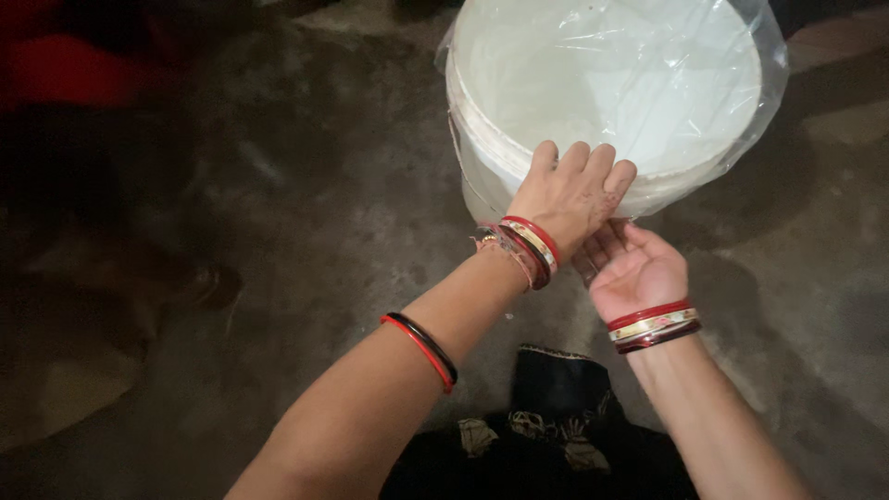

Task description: The person places a clear plastic bag into a white bucket and repeatedly adjusts the bag along the rim and inside to fit it. The person then lifts the bucket and moves it toward a door.

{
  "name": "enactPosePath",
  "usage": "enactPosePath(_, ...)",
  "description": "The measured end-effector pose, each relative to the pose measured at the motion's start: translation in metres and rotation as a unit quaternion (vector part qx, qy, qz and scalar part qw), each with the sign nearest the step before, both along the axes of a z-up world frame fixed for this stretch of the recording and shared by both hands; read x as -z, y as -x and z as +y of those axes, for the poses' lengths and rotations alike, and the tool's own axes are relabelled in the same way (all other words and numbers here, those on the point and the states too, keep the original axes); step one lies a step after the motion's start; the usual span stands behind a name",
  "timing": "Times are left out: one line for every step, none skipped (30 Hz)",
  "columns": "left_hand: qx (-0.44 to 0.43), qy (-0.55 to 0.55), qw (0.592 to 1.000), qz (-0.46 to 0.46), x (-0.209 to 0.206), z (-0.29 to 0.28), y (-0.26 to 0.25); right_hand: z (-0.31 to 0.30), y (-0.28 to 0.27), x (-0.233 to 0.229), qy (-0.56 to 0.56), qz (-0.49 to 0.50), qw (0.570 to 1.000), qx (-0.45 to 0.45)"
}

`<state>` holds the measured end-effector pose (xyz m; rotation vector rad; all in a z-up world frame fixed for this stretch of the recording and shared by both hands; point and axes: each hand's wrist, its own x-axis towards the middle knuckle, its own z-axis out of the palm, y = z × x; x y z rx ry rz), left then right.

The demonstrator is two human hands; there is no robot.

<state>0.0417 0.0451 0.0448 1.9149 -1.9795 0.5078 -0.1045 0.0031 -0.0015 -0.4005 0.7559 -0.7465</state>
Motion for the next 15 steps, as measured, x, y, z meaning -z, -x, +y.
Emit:
enactPosePath(0.002, -0.01, 1.0, 0.003, -0.003, 0.001, -0.001, 0.0, -0.001, -0.001, -0.001, 0.011, 1.0, 0.001)
enactPosePath(0.006, -0.022, 1.0, 0.005, -0.006, 0.002, 0.0, -0.001, -0.001, -0.001, -0.003, 0.022, 1.0, 0.003)
enactPosePath(0.009, -0.034, 0.999, 0.007, -0.009, 0.003, 0.0, -0.001, -0.001, -0.001, -0.005, 0.033, 0.999, 0.005)
enactPosePath(0.007, -0.052, 0.999, 0.001, -0.012, 0.004, -0.001, -0.001, -0.001, -0.001, -0.013, 0.03, 0.999, 0.006)
enactPosePath(0.006, -0.071, 0.997, -0.005, -0.015, 0.005, 0.0, -0.001, 0.0, -0.002, -0.02, 0.026, 0.999, 0.007)
enactPosePath(0.005, -0.091, 0.996, -0.011, -0.017, 0.007, 0.0, -0.001, 0.0, -0.001, -0.029, 0.023, 0.999, 0.007)
enactPosePath(0.004, -0.089, 0.996, -0.011, -0.018, 0.008, -0.001, -0.001, -0.001, 0.0, -0.03, 0.02, 0.999, 0.0)
enactPosePath(0.003, -0.086, 0.996, -0.012, -0.018, 0.01, 0.0, -0.002, 0.0, -0.001, -0.031, 0.016, 0.999, -0.007)
enactPosePath(0.002, -0.084, 0.996, -0.012, -0.018, 0.011, 0.0, -0.002, 0.0, 0.0, -0.033, 0.012, 0.999, -0.014)
enactPosePath(0.002, -0.07, 0.997, -0.01, -0.016, 0.011, 0.0, -0.002, 0.0, 0.002, -0.033, 0.004, 0.999, -0.021)
enactPosePath(0.002, -0.056, 0.998, -0.009, -0.015, 0.011, 0.0, -0.004, 0.001, 0.002, -0.033, -0.004, 0.999, -0.027)
enactPosePath(0.002, -0.042, 0.999, -0.007, -0.014, 0.01, 0.001, -0.006, 0.002, 0.002, -0.034, -0.011, 0.999, -0.034)
enactPosePath(-0.006, -0.05, 0.999, -0.016, -0.013, 0.008, 0.002, -0.007, 0.002, 0.002, -0.034, -0.011, 0.999, -0.03)
enactPosePath(-0.014, -0.058, 0.998, -0.026, -0.012, 0.007, 0.004, -0.008, 0.001, 0.002, -0.033, -0.013, 0.999, -0.026)
enactPosePath(-0.022, -0.065, 0.997, -0.035, -0.011, 0.005, 0.005, -0.007, -0.002, 0.001, -0.032, -0.014, 0.999, -0.023)
